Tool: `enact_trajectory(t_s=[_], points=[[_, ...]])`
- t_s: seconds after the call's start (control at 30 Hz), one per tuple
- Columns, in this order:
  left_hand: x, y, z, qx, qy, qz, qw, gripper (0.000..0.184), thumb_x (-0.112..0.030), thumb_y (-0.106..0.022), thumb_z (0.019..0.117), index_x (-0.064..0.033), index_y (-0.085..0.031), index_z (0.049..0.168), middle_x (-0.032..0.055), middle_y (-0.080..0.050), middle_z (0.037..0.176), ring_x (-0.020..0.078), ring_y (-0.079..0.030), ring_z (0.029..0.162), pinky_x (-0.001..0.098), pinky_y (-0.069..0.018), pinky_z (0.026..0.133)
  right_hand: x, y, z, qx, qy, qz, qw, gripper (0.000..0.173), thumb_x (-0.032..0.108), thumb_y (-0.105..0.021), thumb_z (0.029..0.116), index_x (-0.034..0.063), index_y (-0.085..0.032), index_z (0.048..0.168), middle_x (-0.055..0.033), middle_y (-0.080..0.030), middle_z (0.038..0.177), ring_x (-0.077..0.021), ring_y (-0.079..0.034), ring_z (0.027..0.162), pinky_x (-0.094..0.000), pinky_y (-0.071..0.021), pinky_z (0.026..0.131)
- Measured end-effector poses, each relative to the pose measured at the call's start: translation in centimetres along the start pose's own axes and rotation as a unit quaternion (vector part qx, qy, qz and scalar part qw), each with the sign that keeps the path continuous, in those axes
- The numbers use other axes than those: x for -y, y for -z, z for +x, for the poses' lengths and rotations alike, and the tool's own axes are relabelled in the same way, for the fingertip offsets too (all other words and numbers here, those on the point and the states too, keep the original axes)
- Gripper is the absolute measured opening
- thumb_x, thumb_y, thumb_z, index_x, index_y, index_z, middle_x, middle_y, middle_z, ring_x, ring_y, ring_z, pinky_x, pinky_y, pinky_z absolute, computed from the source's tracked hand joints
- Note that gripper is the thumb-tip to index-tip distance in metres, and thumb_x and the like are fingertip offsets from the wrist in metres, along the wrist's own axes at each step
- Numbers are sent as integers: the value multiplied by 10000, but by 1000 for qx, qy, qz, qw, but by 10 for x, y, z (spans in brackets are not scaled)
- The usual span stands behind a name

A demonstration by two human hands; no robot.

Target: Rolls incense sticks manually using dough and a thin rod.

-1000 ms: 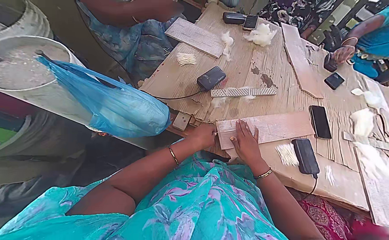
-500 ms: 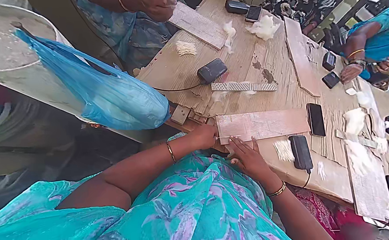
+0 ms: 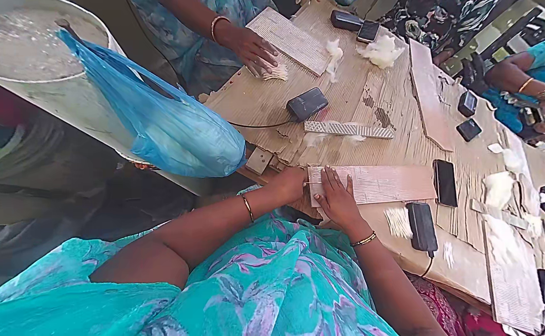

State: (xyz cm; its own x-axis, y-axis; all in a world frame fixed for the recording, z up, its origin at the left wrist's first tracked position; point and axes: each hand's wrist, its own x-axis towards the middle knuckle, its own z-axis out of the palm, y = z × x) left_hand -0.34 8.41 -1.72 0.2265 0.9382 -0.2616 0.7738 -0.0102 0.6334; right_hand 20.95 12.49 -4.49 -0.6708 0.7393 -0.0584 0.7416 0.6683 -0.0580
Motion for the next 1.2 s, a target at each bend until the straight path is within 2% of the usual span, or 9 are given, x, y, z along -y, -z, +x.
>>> enact_trajectory(t_s=[0.17, 0.3, 0.37, 0.43, 0.53, 0.6, 0.73, 0.93, 1.2], points=[[-10, -2, -9, 65, 3, 5, 998, 232, -133, -557, 1045, -10, -684, 1196, 198, -693, 1152, 367, -662, 1119, 564, -514, 971, 8, 6, -52, 47, 32, -3, 998, 884, 683, -155, 1029, 33, -271, 1616, -138, -258, 1689, -299, -215, 1573, -715, -70, 1204], [-19, -2, -14, 100, 5, 6, 995, 241, -108, -558, 1030, -11, -675, 1217, 198, -688, 1160, 369, -655, 1131, 569, -516, 965, 4, 15, -80, 49, 62, 35, 996, 853, 668, -181, 1038, 40, -348, 1591, -122, -349, 1654, -293, -304, 1543, -745, -69, 1187], [-18, -2, -15, 82, -3, -3, 997, 248, -90, -567, 1020, 4, -669, 1226, 206, -679, 1192, 372, -641, 1167, 565, -501, 997, -4, 19, -80, -23, 57, 90, 994, 794, 630, -220, 1056, 38, -508, 1502, -123, -509, 1550, -308, -451, 1462, -775, -94, 1163], [-14, -1, -15, 49, -8, -13, 999, 265, -83, -562, 1025, 7, -662, 1254, 209, -670, 1241, 371, -622, 1217, 554, -476, 1049, -12, 19, -73, -104, 8, 123, 987, 659, 485, -293, 1083, 2, -599, 1411, -154, -591, 1463, -342, -535, 1389, -763, -145, 1158], [-13, 5, -17, 16, 8, -28, 999, 280, -97, -539, 1052, 7, -651, 1287, 224, -651, 1273, 393, -604, 1238, 563, -464, 1062, -17, 17, -50, -130, -82, 148, 977, 585, 381, -334, 1092, -39, -558, 1433, -203, -546, 1494, -381, -497, 1413, -689, -200, 1191], [-11, 6, -15, 2, 17, -28, 999, 281, -107, -533, 1058, -3, -650, 1291, 216, -650, 1287, 385, -605, 1245, 560, -465, 1065, -14, 13, -34, -108, -96, 148, 978, 580, 364, -353, 1092, -45, -499, 1477, -216, -475, 1551, -388, -427, 1461, -631, -224, 1211], [-7, 5, -9, -4, 14, -19, 1000, 270, -111, -535, 1055, -15, -657, 1277, 197, -658, 1279, 363, -609, 1248, 538, -471, 1072, 2, 1, -12, -88, -40, 66, 993, 635, 426, -367, 1083, 13, -389, 1565, -166, -366, 1636, -350, -294, 1540, -646, -167, 1223], [-3, 2, -2, 5, -1, -14, 1000, 249, -115, -544, 1053, 4, -670, 1231, 207, -648, 1257, 367, -606, 1234, 538, -479, 1054, 2, -6, 1, -28, 29, -2, 999, 763, 593, -249, 1060, 78, -288, 1622, -93, -253, 1697, -275, -192, 1581, -669, -64, 1228], [-8, 2, -7, 54, 4, 14, 998, 236, -132, -557, 1042, -28, -679, 1215, 180, -666, 1228, 356, -641, 1177, 562, -512, 1001, 19, 4, -51, 42, 28, 10, 999, 892, 684, -174, 1028, 13, -296, 1603, -153, -279, 1678, -320, -241, 1563, -674, -105, 1224]])
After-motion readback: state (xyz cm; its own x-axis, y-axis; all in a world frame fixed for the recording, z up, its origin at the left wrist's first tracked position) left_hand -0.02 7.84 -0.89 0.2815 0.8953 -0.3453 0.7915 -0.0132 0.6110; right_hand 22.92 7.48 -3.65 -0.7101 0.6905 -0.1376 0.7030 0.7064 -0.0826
